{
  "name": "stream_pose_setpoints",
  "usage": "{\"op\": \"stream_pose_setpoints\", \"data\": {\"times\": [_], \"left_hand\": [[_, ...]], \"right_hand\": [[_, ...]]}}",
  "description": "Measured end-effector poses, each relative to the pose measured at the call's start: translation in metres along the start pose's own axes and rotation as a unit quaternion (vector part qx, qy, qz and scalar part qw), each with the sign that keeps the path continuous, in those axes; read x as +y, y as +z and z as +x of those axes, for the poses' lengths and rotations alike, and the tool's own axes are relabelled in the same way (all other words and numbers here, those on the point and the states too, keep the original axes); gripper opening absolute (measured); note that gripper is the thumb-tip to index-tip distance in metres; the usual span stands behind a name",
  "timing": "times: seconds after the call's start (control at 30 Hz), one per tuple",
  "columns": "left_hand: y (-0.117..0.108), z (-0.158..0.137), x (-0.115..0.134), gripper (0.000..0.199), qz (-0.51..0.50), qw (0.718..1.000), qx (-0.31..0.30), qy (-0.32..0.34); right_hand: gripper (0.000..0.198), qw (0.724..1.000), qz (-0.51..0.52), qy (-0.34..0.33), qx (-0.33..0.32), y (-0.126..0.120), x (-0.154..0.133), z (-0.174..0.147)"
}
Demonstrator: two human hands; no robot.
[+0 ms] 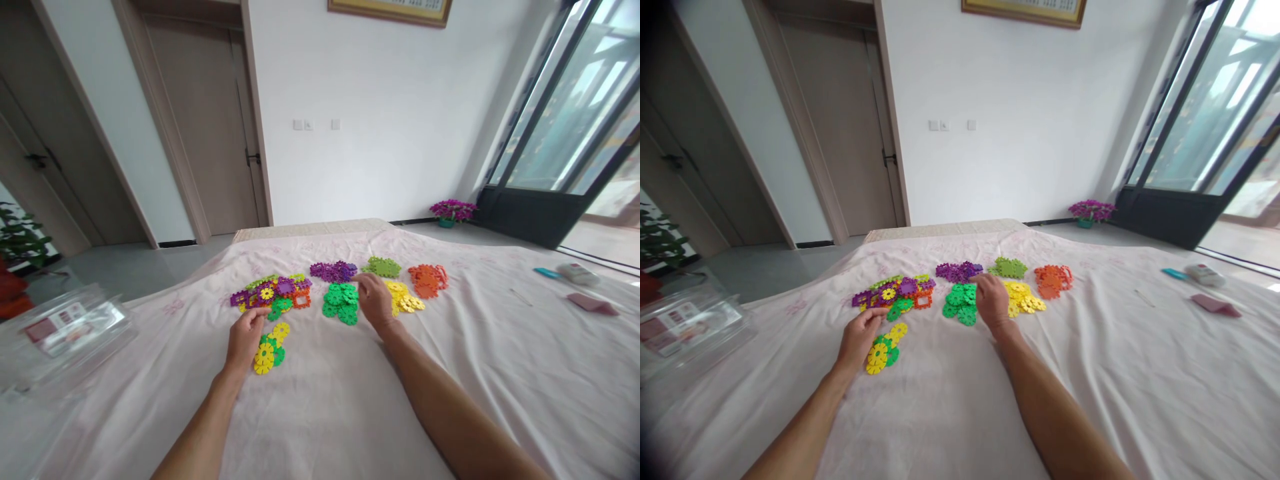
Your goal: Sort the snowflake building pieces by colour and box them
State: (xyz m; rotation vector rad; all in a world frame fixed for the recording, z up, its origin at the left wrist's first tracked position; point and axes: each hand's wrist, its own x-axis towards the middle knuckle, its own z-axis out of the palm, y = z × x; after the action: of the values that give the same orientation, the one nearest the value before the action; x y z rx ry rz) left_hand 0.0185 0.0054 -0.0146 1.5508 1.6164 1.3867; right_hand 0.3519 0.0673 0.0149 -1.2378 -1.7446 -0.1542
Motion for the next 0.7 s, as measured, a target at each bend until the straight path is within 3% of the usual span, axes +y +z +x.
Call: {"op": "stream_pose_setpoints", "data": {"times": [0.13,0.23,0.33,0.4,0.6,0.7], "left_hand": [[-0.005,-0.004,0.004,0.032,0.051,0.997,0.032,0.045],[-0.009,-0.002,0.010,0.035,0.115,0.986,0.035,0.118],[-0.006,0.015,0.022,0.041,0.197,0.968,0.030,0.153],[0.003,0.034,0.036,0.043,0.257,0.953,-0.017,0.159],[0.060,0.097,0.068,0.051,0.403,0.879,-0.198,0.162],[0.088,0.110,0.068,0.050,0.413,0.862,-0.250,0.151]], "right_hand": [[0.038,0.961,0.100,-0.137,-0.219,0.025,-0.067,-0.025],[0.030,0.930,0.100,-0.210,-0.284,0.033,-0.094,-0.041],[0.021,0.929,0.081,-0.216,-0.289,0.035,-0.100,-0.044],[0.018,0.934,0.072,-0.206,-0.283,0.036,-0.099,-0.043],[0.015,0.942,0.062,-0.192,-0.268,0.039,-0.097,-0.043],[0.014,0.946,0.054,-0.185,-0.262,0.041,-0.097,-0.046]]}}
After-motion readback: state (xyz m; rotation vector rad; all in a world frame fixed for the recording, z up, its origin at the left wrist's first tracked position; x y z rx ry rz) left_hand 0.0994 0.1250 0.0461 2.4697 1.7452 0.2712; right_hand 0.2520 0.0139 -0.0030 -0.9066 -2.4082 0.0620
